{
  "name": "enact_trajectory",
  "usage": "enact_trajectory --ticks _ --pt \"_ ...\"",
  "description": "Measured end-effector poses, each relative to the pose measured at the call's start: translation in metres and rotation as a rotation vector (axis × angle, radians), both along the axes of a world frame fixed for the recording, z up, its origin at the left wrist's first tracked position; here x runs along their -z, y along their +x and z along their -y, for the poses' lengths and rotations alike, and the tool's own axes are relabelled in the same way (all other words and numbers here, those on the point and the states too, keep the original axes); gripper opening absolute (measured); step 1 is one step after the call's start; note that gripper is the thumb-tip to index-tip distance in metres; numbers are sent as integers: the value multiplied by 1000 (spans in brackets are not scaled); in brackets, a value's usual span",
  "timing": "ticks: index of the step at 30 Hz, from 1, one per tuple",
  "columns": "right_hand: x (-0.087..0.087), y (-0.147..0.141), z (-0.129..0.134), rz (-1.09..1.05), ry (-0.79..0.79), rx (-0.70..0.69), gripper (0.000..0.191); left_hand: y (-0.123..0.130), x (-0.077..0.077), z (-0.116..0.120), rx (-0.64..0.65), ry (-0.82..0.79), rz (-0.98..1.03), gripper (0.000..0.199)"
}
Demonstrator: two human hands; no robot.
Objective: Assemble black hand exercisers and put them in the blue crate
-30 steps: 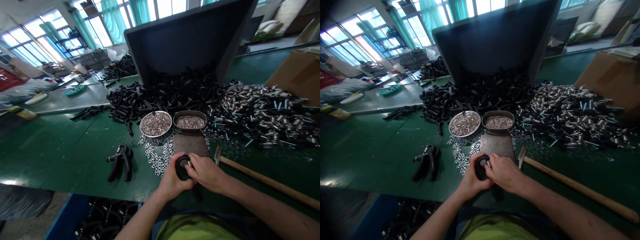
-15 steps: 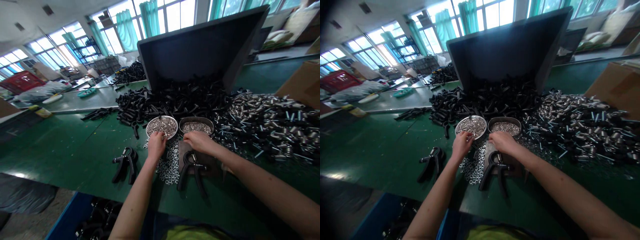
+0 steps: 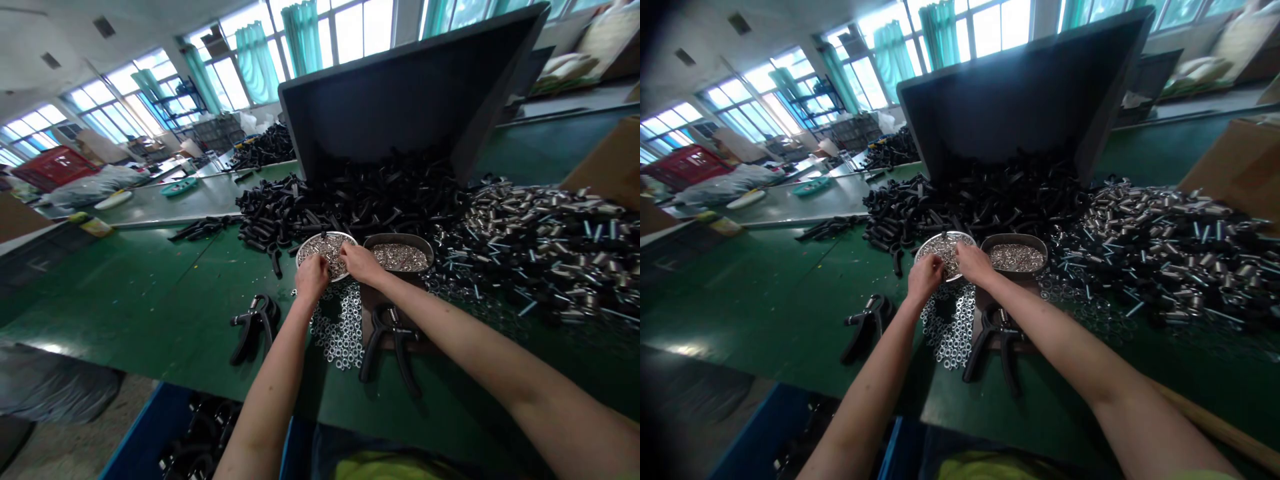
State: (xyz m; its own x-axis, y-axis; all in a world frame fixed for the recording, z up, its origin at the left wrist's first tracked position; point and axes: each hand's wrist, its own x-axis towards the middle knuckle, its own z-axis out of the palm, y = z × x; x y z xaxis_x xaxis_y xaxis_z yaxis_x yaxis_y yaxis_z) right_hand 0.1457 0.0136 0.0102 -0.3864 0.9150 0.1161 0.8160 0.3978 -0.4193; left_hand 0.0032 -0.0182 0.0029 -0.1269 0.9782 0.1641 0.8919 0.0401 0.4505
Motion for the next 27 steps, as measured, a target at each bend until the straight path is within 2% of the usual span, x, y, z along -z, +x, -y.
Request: enact_trajectory --ticks 4,7,11,14,17,21,27 --pt "-11 31 19 -108 -18 -8 25 2 0 7 -17 37 212 16" --pt "-14 65 43 -164 -97 -56 19 9 4 25 20 -1 415 19" --pt "1 100 70 -189 -269 -80 18 25 12 66 141 -199 765 26" --pt "14 108 78 -149 -261 -73 19 36 18 93 188 -347 967 27" --pt "14 106 78 -22 -208 -103 19 42 24 107 214 -428 1060 29" --pt "4 95 77 119 -169 -155 21 45 27 110 241 -415 1007 21" --pt "1 76 85 282 -117 -175 20 60 20 104 372 -141 486 12"
